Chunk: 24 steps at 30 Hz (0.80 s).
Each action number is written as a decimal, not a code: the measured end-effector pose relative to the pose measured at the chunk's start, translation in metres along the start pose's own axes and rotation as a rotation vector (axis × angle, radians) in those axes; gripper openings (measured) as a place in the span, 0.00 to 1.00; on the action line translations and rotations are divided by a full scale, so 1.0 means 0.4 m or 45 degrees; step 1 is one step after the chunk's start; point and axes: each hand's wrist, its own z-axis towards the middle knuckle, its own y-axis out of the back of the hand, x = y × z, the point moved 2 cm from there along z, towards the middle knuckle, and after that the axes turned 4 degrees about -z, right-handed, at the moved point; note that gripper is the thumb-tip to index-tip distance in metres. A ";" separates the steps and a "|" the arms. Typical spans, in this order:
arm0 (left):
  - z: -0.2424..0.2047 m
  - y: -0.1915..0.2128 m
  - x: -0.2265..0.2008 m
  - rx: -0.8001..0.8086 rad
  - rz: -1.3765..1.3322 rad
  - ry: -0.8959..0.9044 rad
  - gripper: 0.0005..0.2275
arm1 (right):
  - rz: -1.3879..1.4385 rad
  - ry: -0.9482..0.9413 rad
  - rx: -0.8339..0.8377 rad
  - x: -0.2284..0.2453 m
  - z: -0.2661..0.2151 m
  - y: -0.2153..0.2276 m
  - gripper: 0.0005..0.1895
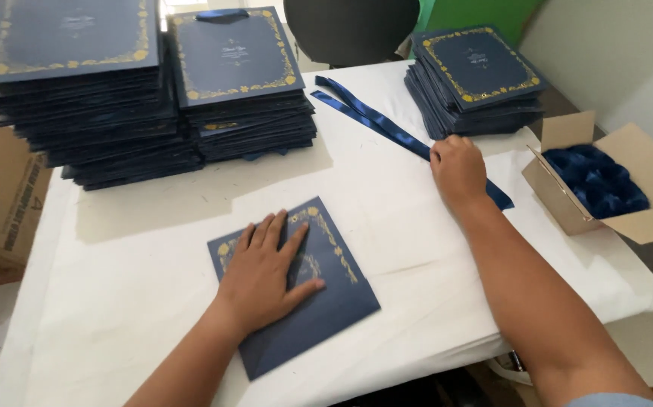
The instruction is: Tying blue ribbons onto blue gift bags to create handles or decorative bows.
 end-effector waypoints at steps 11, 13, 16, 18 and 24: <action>-0.001 -0.013 -0.008 -0.735 -0.263 -0.353 0.48 | 0.878 0.583 -0.550 0.181 -0.028 0.324 0.10; -0.010 0.044 -0.028 -0.893 -0.461 -0.434 0.56 | 1.211 0.797 -0.196 0.275 -0.065 0.409 0.12; 0.010 0.095 -0.027 -0.694 -1.152 -0.456 0.46 | 1.412 1.001 0.196 0.375 -0.107 0.484 0.05; 0.039 0.092 0.006 -0.548 -1.570 -0.458 0.28 | 1.427 0.663 -0.038 0.371 -0.083 0.418 0.09; 0.039 0.054 0.156 -0.585 -1.391 -0.022 0.08 | 0.580 0.378 -0.322 0.197 0.023 0.276 0.06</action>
